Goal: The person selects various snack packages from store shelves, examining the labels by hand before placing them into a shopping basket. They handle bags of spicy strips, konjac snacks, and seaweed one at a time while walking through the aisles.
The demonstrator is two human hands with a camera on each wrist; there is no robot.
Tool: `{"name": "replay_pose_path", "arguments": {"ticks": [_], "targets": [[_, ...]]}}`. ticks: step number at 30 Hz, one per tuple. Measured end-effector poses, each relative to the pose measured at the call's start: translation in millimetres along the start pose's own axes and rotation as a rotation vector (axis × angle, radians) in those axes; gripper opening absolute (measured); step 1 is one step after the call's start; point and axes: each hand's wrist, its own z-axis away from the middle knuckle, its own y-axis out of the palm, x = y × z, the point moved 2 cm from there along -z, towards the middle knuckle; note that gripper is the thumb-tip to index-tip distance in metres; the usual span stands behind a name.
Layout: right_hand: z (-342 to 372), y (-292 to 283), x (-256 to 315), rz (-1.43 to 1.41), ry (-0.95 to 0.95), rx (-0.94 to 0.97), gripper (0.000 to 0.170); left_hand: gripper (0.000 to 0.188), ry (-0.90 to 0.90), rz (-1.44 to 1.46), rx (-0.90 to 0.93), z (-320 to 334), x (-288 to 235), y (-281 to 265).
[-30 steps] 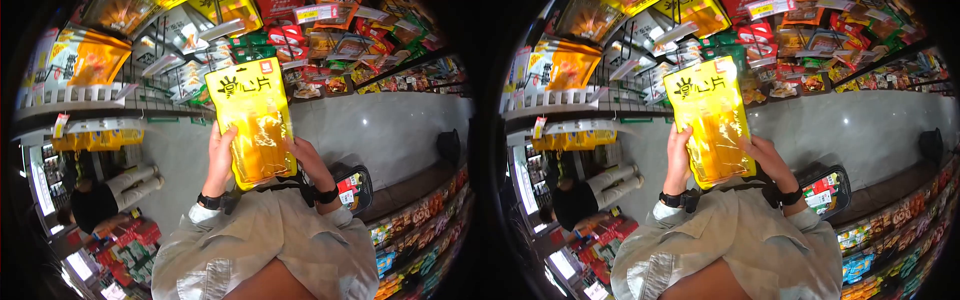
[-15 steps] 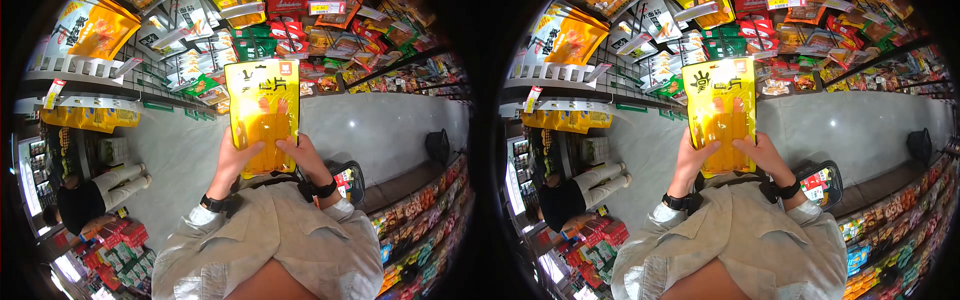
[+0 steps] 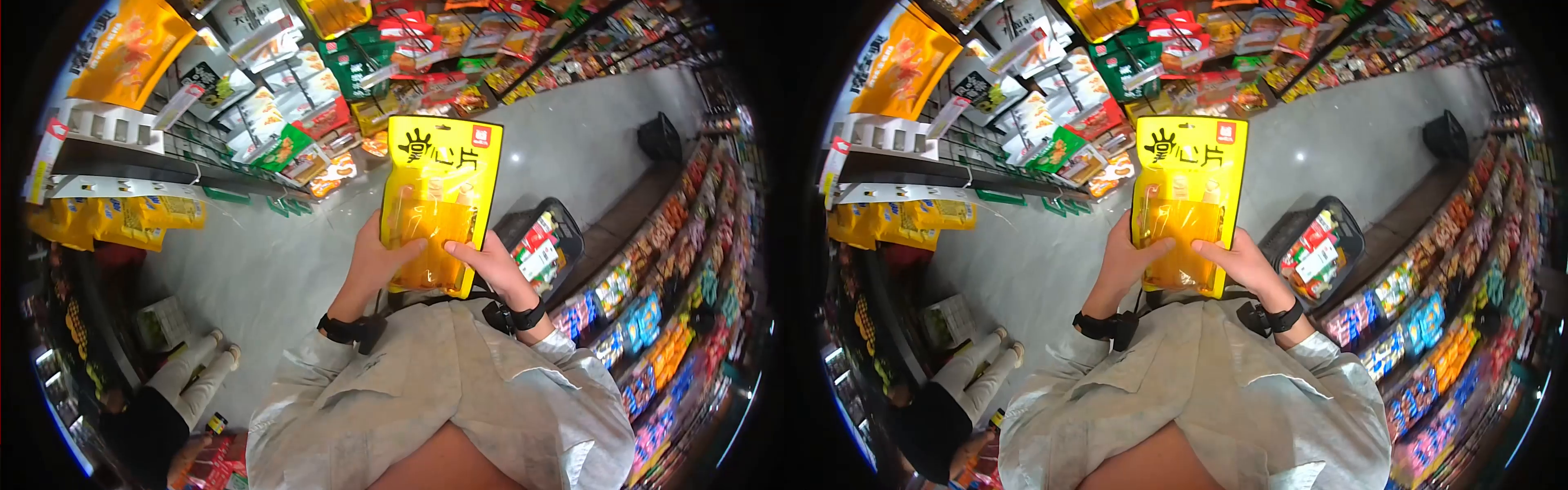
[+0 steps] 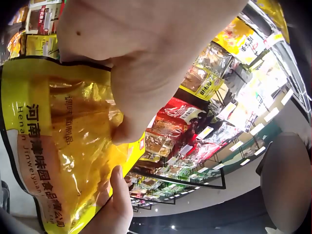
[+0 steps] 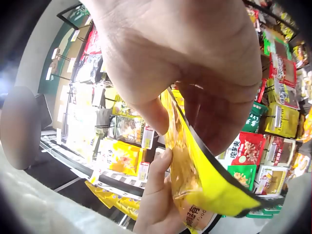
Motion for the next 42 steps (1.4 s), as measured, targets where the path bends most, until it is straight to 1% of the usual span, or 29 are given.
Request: {"name": "replay_pose_path", "arguments": {"ticks": [2,5,8,11,14,17,20,23,26,27,29,31,33,35,36,38,42], "targets": [[21,13,-2,0.026,0.091,-0.056,0.036,0.057,-0.023,0.021,0.106,10,24,-3],[46,27,-23,0.087,0.021,-0.189,0.037,0.061,-0.114,0.107,0.256,26,54,0],[72,32,-45,0.062,-0.021,-0.289,0.035,0.065,-0.166,0.138,0.362,43,47,12],[95,31,-60,0.064,-0.028,-0.361,0.035,0.068,-0.149,0.114,0.45,54,49,23],[112,31,-69,0.007,0.021,-0.354,0.039,0.067,-0.049,-0.033,0.413,61,64,27],[127,28,-77,0.061,-0.043,-0.435,0.03,0.068,-0.069,0.007,0.453,69,71,38],[149,21,-82,0.025,-0.08,-0.443,0.028,0.06,-0.069,-0.004,0.485,79,66,61],[178,1,-103,0.005,-0.032,-0.461,0.028,0.063,-0.076,-0.031,0.532,91,80,90],[212,-16,-126,-0.073,-0.068,-0.529,0.03,0.057,-0.114,-0.047,0.546,111,90,127],[223,-23,-137,-0.141,-0.142,-0.521,0.032,0.054,-0.151,-0.022,0.557,121,92,140],[247,-40,-153,-0.147,-0.091,-0.525,0.033,0.048,-0.225,0.02,0.576,139,90,171],[270,-55,-165,-0.175,-0.052,-0.53,0.034,0.043,-0.277,-0.012,0.53,161,92,198],[287,-71,-180,-0.256,-0.08,-0.521,0.034,0.038,-0.3,-0.062,0.485,180,106,220],[302,-80,-189,-0.336,-0.11,-0.536,0.035,0.037,-0.318,-0.079,0.453,194,116,240],[312,-85,-191,-0.316,-0.07,-0.547,0.035,0.037,-0.323,-0.081,0.432,200,120,248],[328,-93,-194,-0.261,0.007,-0.566,0.035,0.039,-0.334,-0.113,0.457,208,123,263],[342,-101,-205,-0.393,-0.031,-0.617,0.036,0.042,-0.298,-0.129,0.52,211,123,289]]}}
